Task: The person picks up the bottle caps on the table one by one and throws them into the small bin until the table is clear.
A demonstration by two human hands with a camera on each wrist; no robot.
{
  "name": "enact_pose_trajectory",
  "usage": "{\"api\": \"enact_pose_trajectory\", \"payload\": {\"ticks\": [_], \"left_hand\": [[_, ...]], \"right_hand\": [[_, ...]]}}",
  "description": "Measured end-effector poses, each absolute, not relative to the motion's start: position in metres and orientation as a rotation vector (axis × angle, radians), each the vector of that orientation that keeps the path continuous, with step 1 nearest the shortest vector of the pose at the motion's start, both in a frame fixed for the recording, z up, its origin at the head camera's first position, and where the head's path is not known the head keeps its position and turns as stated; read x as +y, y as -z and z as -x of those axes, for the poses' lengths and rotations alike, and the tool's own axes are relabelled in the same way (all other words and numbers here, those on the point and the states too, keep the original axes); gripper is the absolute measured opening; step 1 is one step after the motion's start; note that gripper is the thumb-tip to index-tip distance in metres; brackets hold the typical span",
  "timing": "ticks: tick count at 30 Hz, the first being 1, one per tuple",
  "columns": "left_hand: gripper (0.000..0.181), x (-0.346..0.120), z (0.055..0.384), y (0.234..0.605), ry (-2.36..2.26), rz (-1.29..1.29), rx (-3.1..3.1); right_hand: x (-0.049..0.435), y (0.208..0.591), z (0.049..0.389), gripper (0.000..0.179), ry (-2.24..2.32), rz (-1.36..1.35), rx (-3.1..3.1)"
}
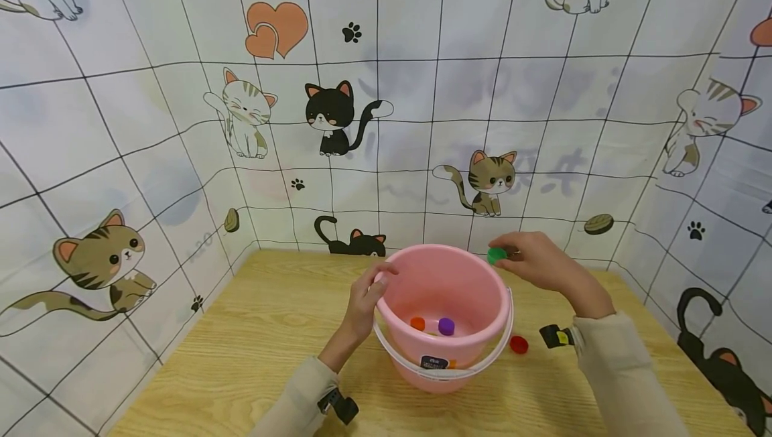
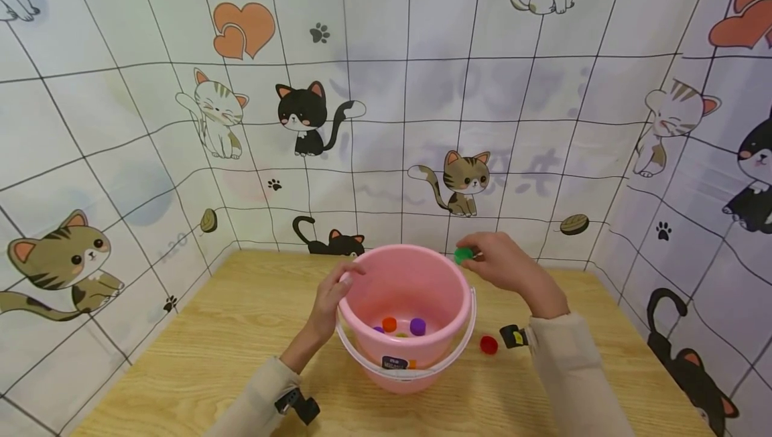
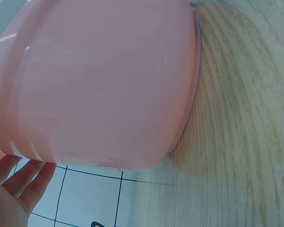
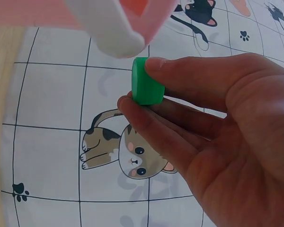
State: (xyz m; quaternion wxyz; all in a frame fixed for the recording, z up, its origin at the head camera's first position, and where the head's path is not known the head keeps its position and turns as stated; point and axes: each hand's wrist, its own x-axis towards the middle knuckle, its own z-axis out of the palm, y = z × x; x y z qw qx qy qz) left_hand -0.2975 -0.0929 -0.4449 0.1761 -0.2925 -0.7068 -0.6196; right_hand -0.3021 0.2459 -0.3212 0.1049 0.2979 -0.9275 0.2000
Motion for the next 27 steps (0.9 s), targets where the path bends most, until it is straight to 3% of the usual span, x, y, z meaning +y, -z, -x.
{"api": "enact_pose_trajectory", "payload": {"ticks": [27], "left_hand": [[0.038,-0.093,0.297,0.445,1.736,0.81,-2.022]], "right_hand": [[0.219,0.293,0.303,0.032,-0.617,-0.928,-2.716]]}}
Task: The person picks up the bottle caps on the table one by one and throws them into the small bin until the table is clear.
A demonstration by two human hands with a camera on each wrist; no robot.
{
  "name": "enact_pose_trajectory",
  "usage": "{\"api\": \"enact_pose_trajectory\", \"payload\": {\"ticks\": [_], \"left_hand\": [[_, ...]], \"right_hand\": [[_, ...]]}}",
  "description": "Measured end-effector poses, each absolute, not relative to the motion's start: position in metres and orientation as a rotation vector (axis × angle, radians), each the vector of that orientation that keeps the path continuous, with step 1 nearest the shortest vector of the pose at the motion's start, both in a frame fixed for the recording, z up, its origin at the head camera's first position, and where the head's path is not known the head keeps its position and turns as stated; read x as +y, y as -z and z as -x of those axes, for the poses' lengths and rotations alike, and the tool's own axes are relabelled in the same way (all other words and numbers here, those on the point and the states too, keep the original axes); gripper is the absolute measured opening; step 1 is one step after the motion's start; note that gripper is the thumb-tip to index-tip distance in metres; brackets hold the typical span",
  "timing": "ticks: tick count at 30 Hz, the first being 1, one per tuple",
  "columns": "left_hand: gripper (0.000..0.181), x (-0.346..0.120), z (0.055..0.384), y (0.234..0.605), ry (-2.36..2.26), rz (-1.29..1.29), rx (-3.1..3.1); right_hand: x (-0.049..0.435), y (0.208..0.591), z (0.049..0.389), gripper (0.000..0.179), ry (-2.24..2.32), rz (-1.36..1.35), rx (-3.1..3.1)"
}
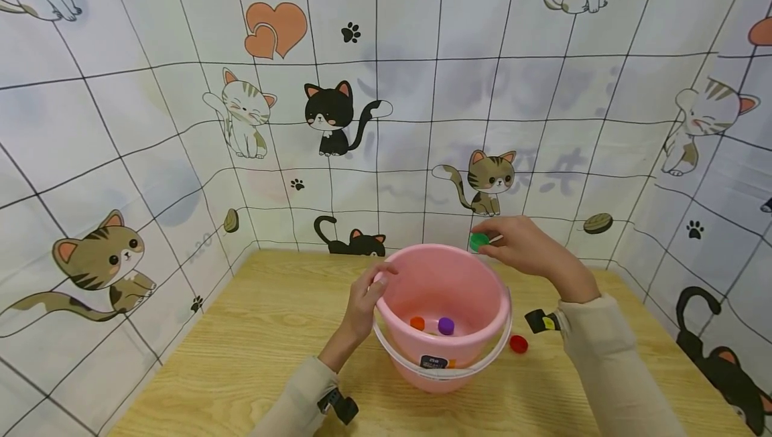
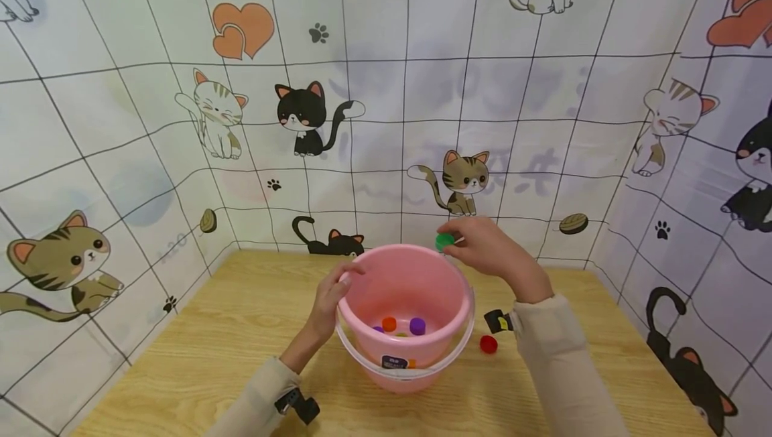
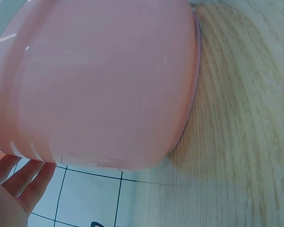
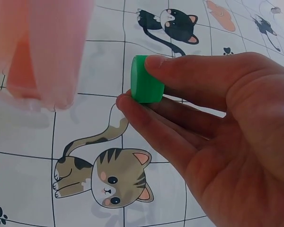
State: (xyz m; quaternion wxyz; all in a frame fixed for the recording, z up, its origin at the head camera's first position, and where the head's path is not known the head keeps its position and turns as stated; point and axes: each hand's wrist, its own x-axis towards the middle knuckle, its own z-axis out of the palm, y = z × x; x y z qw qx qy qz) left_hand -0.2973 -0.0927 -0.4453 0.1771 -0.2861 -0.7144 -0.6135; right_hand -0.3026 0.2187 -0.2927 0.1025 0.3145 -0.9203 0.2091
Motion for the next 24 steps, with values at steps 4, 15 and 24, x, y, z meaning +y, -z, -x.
{"api": "enact_pose_trajectory", "payload": {"ticks": [4,15,24], "left_hand": [[0.037,-0.093,0.298,0.445,1.735,0.821,-2.014],[0.035,-0.094,0.298,0.444,1.73,0.812,-2.015],[0.033,-0.094,0.3,0.446,1.715,0.822,-2.01]], "right_hand": [[0.215,0.291,0.303,0.032,-0.62,-0.932,-2.731],[0.201,0.283,0.305,0.033,-0.599,-0.951,-2.731],[0.189,0.281,0.305,0.035,-0.607,-0.982,-2.733]]}}
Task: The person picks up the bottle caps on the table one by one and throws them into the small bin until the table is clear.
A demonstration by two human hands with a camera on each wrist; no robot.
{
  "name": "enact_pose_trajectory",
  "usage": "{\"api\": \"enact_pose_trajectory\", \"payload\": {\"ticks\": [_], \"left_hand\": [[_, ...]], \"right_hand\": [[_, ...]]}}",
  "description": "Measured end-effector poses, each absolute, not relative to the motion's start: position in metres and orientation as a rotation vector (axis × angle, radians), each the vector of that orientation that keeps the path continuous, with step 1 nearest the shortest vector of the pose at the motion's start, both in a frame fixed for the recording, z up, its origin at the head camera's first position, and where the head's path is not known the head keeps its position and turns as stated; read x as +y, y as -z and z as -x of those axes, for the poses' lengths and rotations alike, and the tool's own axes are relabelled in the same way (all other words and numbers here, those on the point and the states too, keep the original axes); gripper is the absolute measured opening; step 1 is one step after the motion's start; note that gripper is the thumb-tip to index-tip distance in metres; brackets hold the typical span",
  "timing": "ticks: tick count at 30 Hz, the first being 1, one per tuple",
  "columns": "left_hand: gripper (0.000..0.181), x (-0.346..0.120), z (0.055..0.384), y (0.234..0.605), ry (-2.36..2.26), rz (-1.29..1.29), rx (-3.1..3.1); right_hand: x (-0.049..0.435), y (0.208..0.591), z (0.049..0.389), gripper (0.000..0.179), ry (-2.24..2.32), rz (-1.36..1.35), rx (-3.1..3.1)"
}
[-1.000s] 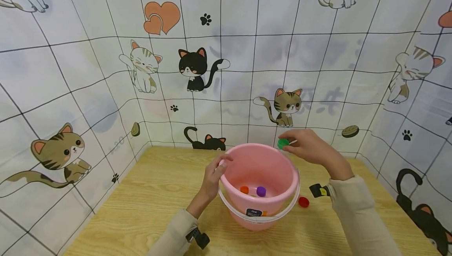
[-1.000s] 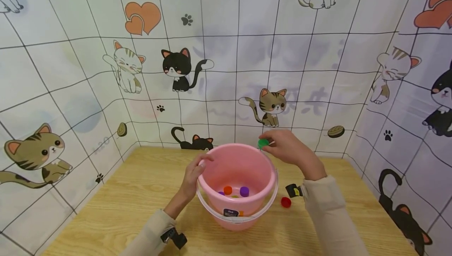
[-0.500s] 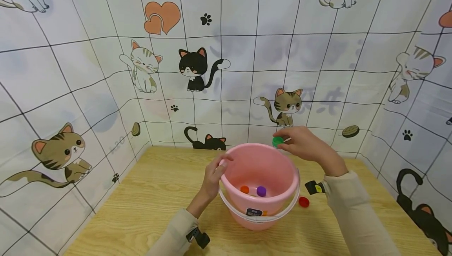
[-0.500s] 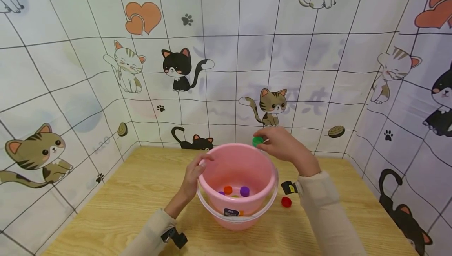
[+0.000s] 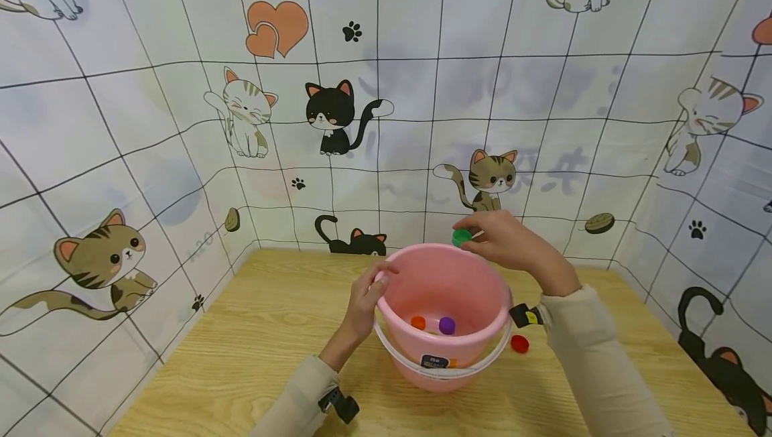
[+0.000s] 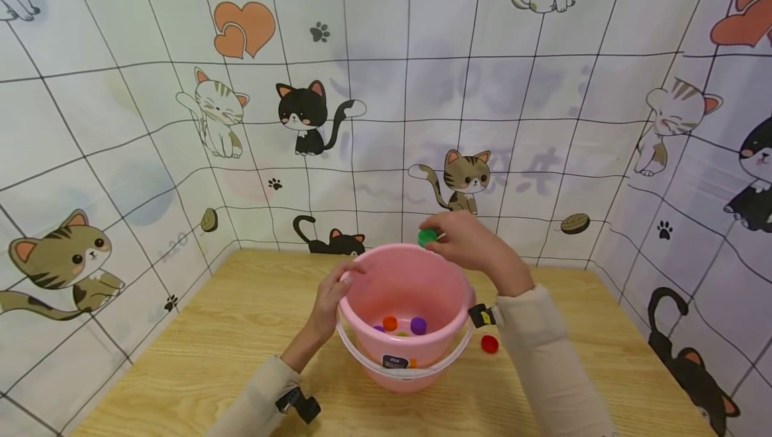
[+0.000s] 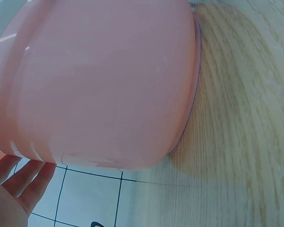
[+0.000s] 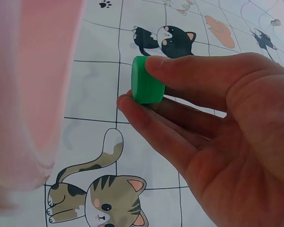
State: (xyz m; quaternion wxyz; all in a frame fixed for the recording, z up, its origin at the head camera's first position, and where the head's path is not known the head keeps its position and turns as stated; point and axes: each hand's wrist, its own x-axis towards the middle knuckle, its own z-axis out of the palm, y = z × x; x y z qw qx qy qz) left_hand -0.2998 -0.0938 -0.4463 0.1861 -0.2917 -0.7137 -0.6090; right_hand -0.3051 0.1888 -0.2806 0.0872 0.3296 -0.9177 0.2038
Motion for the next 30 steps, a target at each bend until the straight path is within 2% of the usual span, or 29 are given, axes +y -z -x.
{"api": "enact_pose_trajectory", "payload": {"ticks": [30], "left_hand": [[0.035,-0.093,0.297,0.443,1.756,0.831,-2.002]], "right_hand": [[0.17,0.274,0.308,0.035,-0.531,-1.044,-2.744]]}}
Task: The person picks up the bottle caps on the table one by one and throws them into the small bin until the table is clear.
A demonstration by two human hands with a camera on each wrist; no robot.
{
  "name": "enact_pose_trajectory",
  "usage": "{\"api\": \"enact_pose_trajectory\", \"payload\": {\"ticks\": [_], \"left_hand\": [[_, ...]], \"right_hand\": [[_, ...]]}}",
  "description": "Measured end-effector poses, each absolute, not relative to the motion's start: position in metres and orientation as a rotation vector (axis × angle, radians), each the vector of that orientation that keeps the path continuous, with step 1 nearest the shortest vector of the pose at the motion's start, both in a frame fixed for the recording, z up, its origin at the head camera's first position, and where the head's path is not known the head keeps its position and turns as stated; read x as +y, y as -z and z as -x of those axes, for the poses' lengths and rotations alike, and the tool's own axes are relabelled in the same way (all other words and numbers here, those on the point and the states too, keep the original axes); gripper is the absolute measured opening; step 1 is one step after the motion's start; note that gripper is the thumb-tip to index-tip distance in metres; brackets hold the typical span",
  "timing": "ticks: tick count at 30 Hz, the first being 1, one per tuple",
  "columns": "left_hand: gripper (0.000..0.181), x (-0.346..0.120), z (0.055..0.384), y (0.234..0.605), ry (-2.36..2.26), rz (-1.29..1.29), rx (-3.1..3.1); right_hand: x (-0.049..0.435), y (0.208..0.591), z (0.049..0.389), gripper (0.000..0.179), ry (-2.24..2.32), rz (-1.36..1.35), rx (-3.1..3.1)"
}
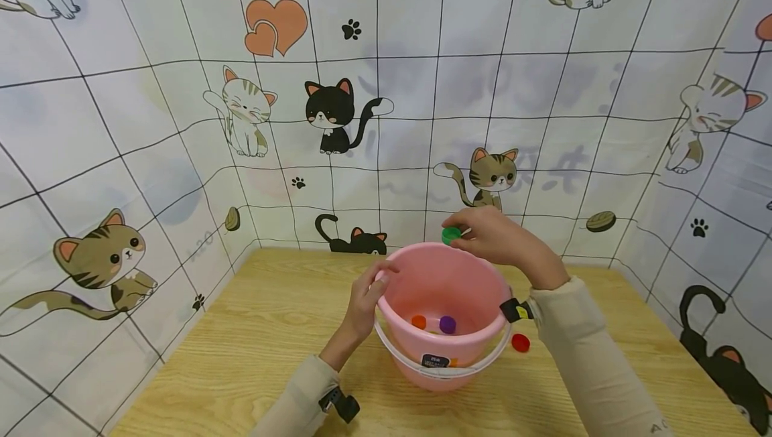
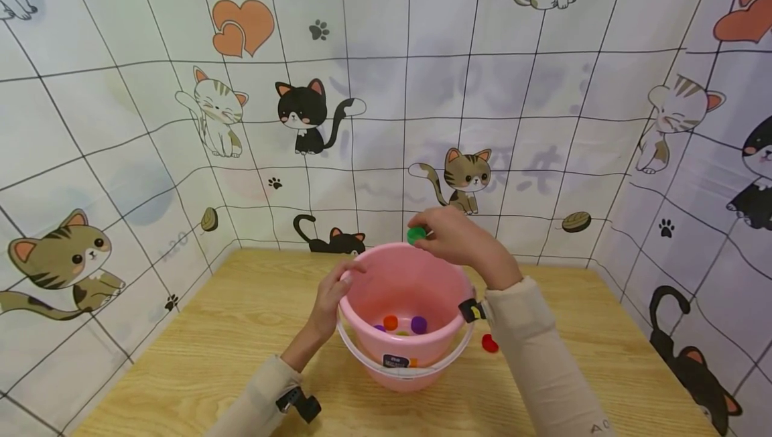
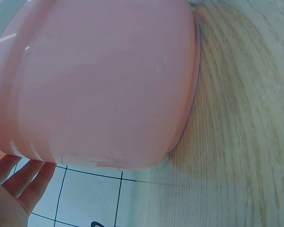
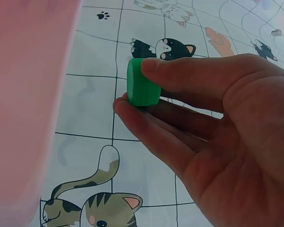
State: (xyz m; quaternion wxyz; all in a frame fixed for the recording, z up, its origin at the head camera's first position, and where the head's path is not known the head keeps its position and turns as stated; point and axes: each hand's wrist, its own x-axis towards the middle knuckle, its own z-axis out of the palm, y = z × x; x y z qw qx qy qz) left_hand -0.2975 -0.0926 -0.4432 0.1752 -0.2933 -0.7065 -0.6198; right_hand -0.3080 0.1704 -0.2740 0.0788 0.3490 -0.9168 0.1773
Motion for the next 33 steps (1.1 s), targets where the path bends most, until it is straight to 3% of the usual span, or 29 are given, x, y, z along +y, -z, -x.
{"api": "enact_pose_trajectory", "payload": {"ticks": [33], "left_hand": [[0.034,-0.0936,0.2983,0.4439,1.729,0.833,-1.99]], "right_hand": [[0.1674,0.2722,0.3075,0.032,-0.522,-1.096,-2.725]]}}
